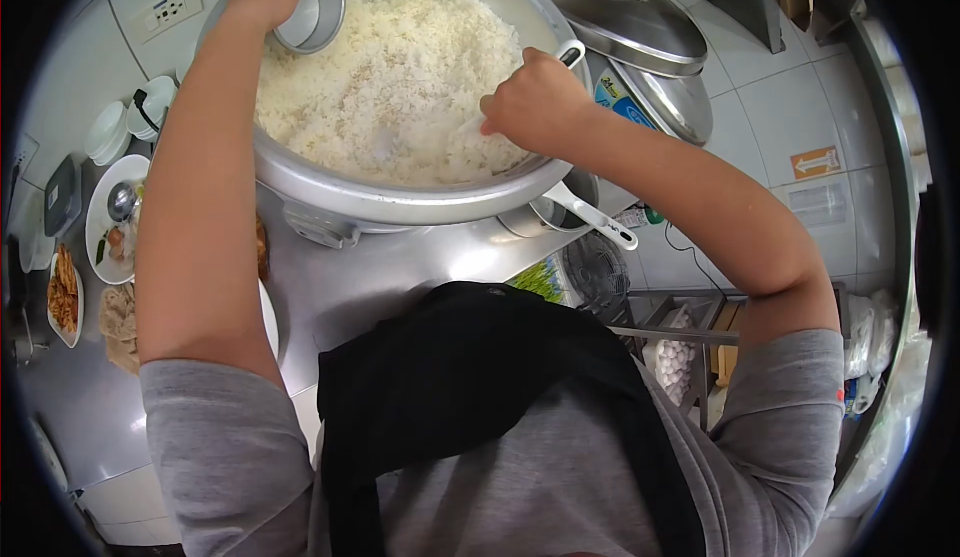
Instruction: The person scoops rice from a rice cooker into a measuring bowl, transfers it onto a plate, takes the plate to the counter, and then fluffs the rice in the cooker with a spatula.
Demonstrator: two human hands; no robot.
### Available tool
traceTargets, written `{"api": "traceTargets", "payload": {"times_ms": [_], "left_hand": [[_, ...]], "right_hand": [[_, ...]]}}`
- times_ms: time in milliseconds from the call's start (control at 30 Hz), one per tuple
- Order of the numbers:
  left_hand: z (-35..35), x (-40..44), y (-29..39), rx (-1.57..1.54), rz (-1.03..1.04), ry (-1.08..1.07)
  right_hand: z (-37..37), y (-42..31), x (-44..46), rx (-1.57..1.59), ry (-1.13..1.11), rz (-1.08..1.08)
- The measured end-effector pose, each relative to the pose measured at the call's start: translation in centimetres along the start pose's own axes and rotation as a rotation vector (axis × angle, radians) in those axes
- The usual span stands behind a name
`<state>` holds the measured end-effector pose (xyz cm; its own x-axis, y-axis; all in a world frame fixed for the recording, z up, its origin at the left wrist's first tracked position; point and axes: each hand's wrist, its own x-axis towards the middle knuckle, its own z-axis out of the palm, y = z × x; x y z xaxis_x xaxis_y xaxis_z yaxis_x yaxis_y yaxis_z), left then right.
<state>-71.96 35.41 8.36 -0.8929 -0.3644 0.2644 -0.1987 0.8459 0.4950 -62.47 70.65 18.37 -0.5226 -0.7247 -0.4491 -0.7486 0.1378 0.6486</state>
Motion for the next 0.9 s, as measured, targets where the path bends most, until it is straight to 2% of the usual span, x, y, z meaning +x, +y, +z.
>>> {"api": "traceTargets", "payload": {"times_ms": [100, 167, 200, 267, 300, 333, 367, 400, 467, 500, 567, 600, 667, 700, 733, 767, 800, 833, 867, 900], "left_hand": [[-0.1, -0.3, 0.4, 0.018, -0.005, 0.016], [-0.1, -0.3, 0.1, 0.025, 0.011, -0.039], [-0.8, -1.1, 0.7, 0.029, 0.004, -0.036], [-3.2, -4.2, 3.7, 0.014, 0.124, -0.319], [-4.0, -5.4, 4.6, 0.019, 0.116, -0.312], [-4.6, -6.6, 5.4, -0.16, -0.003, -0.502], [-5.0, -7.1, 5.8, -0.342, -0.121, -0.689], [-5.0, -7.1, 5.8, -0.336, -0.126, -0.686], [-4.6, -7.2, 5.8, -0.508, -0.214, -0.854], [-5.5, -7.5, 6.3, -0.519, -0.222, -0.901], [-5.5, -7.2, 6.0, -0.625, -0.248, -0.92], [-5.5, -7.1, 5.8, -0.731, -0.27, -0.937], [-5.7, -7.1, 5.6, -0.737, -0.229, -0.918], [-5.8, -7.1, 5.7, -0.746, -0.182, -0.895], [-6.2, -7.4, 6.0, -0.747, -0.185, -0.895], [-6.8, -8.0, 6.5, -0.833, -0.21, -0.792], [-7.1, -8.2, 6.7, -0.918, -0.232, -0.686], [-6.9, -7.9, 6.6, -0.921, -0.232, -0.683], [-6.7, -7.5, 6.4, -0.903, -0.279, -0.583], [-6.4, -7.0, 6.1, -0.886, -0.329, -0.482]], "right_hand": [[0.5, -0.3, 0.1, 0.095, 0.022, 0.013], [0.4, -0.1, 0.1, 0.326, -0.073, 0.067], [1.1, 0.1, 0.2, 0.324, -0.067, 0.061], [3.5, 0.7, 0.6, 0.712, 0.033, 0.108], [4.0, 1.0, 0.8, 0.797, 0.057, 0.115], [4.4, 1.7, 1.4, 0.795, 0.064, 0.106], [4.7, 2.7, 2.2, 0.838, 0.246, 0.131], [5.0, 3.2, 2.8, 0.88, 0.429, 0.158], [-2.8, 5.0, 2.2, 0.776, 0.272, 0.266], [-4.3, 5.0, 2.2, 0.78, 0.27, 0.265], [-6.3, 5.1, 2.2, 0.267, 0.583, 0.384], [-7.1, 6.0, 2.3, 0.27, 0.583, 0.382], [-7.3, 9.0, 2.9, 0.199, 0.365, 0.609], [-5.6, 10.4, 4.0, 0.199, 0.363, 0.605], [-2.5, 11.7, 5.5, 0.007, 0.27, 0.569], [0.3, 12.3, 7.0, -0.184, 0.177, 0.53], [2.7, 12.1, 8.1, -0.185, 0.177, 0.529], [5.1, 11.8, 9.3, -0.315, 0.156, 0.488], [7.1, 11.3, 10.2, -0.447, 0.134, 0.443], [8.5, 10.7, 11.1, -0.433, 0.091, 0.382]]}}
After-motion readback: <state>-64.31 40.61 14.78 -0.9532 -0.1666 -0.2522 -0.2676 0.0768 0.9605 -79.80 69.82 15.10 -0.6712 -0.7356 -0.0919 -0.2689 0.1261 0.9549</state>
